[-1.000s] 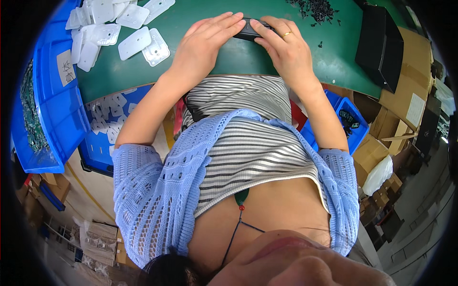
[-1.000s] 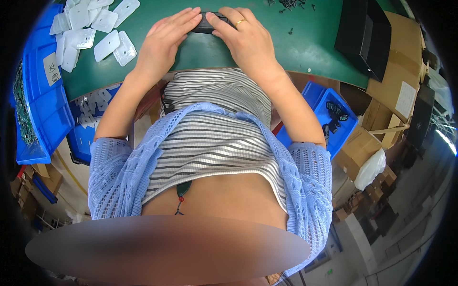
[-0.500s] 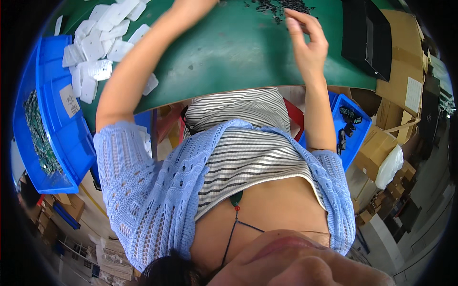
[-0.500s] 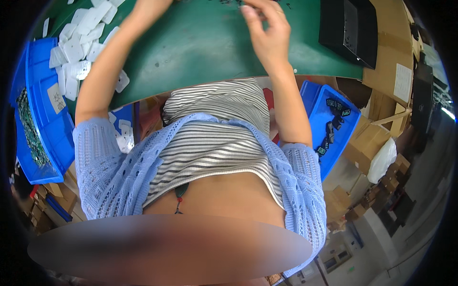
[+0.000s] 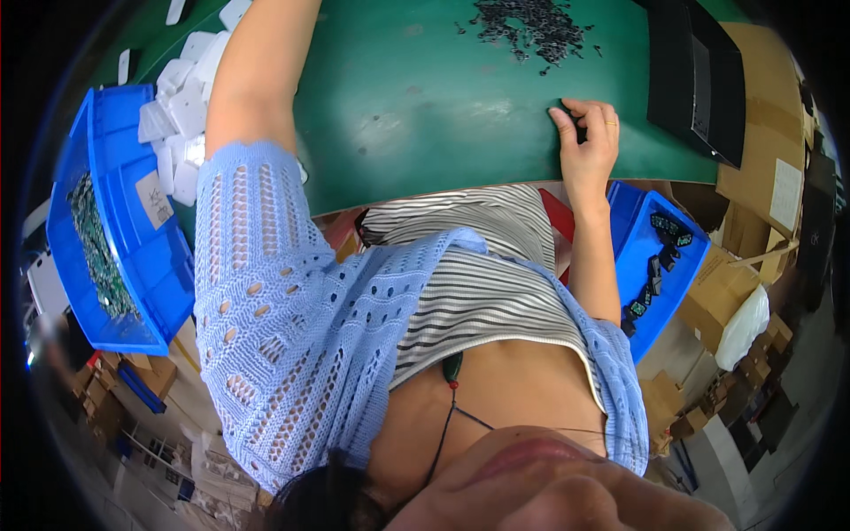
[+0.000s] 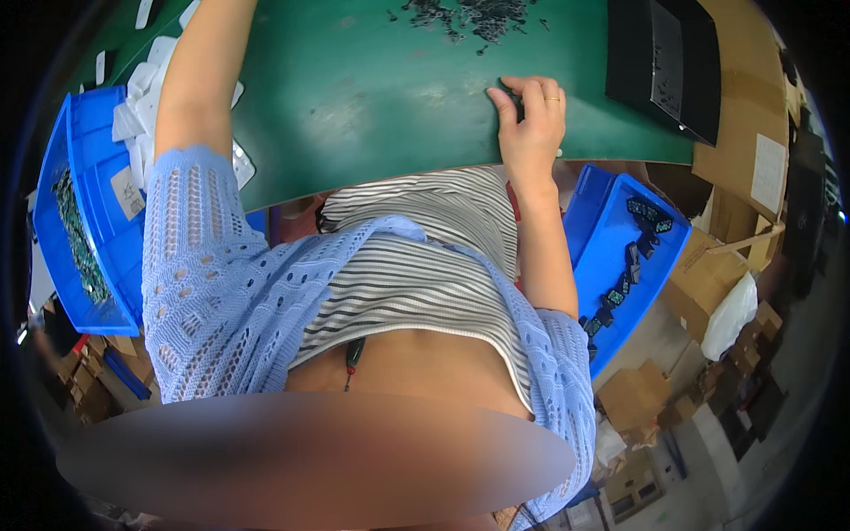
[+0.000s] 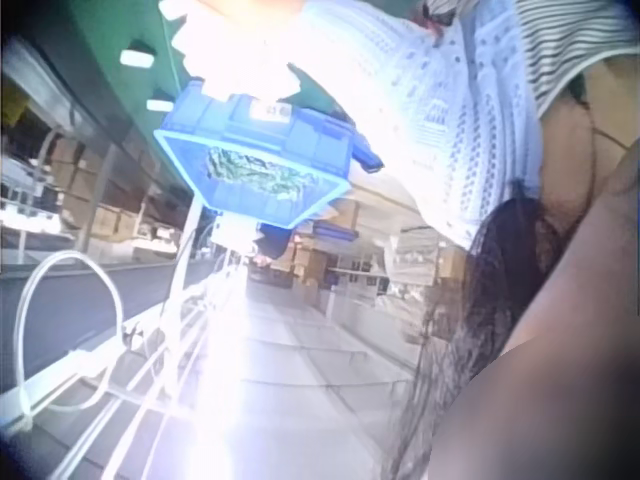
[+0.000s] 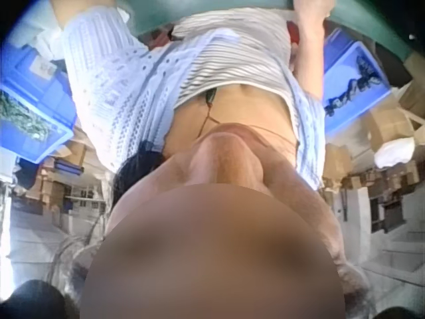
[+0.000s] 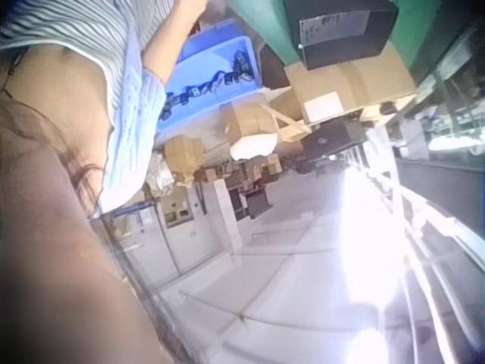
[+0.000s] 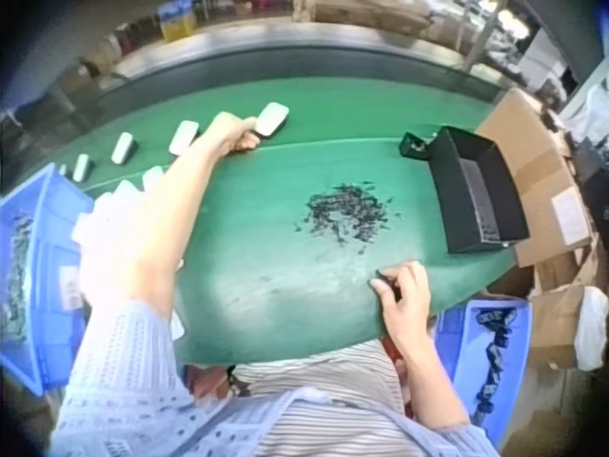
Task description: Assembling small electronic circuits and components into plastic housings.
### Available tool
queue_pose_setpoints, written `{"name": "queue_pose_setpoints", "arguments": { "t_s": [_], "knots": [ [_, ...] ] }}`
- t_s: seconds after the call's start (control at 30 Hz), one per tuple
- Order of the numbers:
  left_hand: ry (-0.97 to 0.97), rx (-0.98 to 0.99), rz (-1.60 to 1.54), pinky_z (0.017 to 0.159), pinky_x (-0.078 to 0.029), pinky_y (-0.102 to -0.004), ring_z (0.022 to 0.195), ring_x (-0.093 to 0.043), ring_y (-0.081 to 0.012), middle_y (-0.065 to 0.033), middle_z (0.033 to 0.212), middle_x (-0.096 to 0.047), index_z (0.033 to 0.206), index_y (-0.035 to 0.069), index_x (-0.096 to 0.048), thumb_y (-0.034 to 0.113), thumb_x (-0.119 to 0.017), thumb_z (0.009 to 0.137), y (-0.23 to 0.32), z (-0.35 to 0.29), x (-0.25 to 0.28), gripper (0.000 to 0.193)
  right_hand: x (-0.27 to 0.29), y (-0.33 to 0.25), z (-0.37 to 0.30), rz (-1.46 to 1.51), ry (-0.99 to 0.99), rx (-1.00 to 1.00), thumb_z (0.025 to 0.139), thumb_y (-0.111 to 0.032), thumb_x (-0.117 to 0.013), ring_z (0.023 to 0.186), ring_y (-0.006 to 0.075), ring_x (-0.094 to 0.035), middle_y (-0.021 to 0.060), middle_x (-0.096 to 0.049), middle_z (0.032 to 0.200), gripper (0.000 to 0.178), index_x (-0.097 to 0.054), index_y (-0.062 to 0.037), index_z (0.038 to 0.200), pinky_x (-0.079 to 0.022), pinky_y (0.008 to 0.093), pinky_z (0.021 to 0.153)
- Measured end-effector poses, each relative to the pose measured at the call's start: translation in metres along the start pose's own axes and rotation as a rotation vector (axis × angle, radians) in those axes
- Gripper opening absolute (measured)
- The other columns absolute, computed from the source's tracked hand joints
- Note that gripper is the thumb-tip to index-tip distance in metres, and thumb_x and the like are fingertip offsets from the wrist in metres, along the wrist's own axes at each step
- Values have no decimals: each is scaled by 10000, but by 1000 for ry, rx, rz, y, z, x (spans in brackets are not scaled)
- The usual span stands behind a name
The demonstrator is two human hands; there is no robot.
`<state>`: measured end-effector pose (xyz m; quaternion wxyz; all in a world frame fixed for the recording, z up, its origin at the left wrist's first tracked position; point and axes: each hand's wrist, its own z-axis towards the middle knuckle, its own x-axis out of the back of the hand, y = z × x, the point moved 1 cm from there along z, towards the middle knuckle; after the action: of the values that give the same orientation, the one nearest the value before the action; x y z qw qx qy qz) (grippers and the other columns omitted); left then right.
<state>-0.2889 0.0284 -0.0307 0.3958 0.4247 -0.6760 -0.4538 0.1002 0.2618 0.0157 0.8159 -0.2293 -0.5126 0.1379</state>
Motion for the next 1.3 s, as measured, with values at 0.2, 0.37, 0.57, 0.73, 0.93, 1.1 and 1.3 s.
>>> {"name": "queue_pose_setpoints", "arguments": {
  "t_s": [0.2, 0.37, 0.57, 0.73, 0.93, 1.1, 1.3],
  "knots": [
    [223, -247, 284, 462, -461, -240, 526, -593, -123, -91, 718, -668, 922, -11, -624, 216, -559, 930, 40, -125, 67, 236, -3, 3, 0, -60, 50, 166, 786, -49, -670, 814, 288, -543, 107, -579, 856, 80, -629, -42, 854, -450, 384, 730],
    [336, -360, 847, 688, -496, -346, 775, -639, -238, -114, 881, -678, 982, 23, -632, 205, -569, 893, 26, -229, 93, 212, 6, -3, -2, -167, -45, 120, 813, -13, -618, 848, 317, -548, 142, -569, 913, 138, -611, -32, 950, -450, 416, 755],
    [442, -367, 1389, 914, -432, -415, 1077, -561, -308, -130, 1117, -623, 1108, 66, -628, 167, -550, 842, 4, -298, 80, 295, 21, -5, -4, -36, -98, 71, 874, -37, -585, 816, 272, -568, 122, -587, 896, 58, -640, -35, 892, -462, 357, 727],
    [401, -99, 1229, 827, -474, -440, 975, -611, -331, -172, 1028, -641, 1052, 106, -650, 200, -479, 884, 38, -316, 75, 258, 21, -20, -2, 143, -159, -43, 900, -64, -597, 750, 150, -568, 64, -618, 873, 65, -644, -19, 908, -461, 267, 652],
    [482, -318, 1167, 683, -485, -462, 784, -634, -341, -157, 844, -660, 966, 107, -660, 266, -496, 885, 12, -281, 60, 242, 17, -39, -10, 625, -213, -295, 914, -54, -587, 703, 115, -602, 87, -649, 841, 102, -612, 31, 964, -492, 237, 653],
    [105, -399, 172, 538, -487, -311, 643, -628, -192, -100, 734, -612, 1116, 57, -546, 114, -615, 869, 4, -322, -23, 263, 15, -87, -1, 1049, -261, -361, 904, -56, -586, 760, 199, -658, 166, -662, 900, 136, -597, 55, 983, -536, 295, 723],
    [-8, -391, -43, 429, -391, -188, 520, -533, -59, -41, 715, -612, 1146, 25, -543, 27, -613, 883, -3, -361, -89, 273, 1, -100, -2, 1153, -282, -306, 876, -70, -638, 720, 93, -590, 76, -665, 882, 138, -630, 33, 966, -484, 221, 641]
  ]
}}
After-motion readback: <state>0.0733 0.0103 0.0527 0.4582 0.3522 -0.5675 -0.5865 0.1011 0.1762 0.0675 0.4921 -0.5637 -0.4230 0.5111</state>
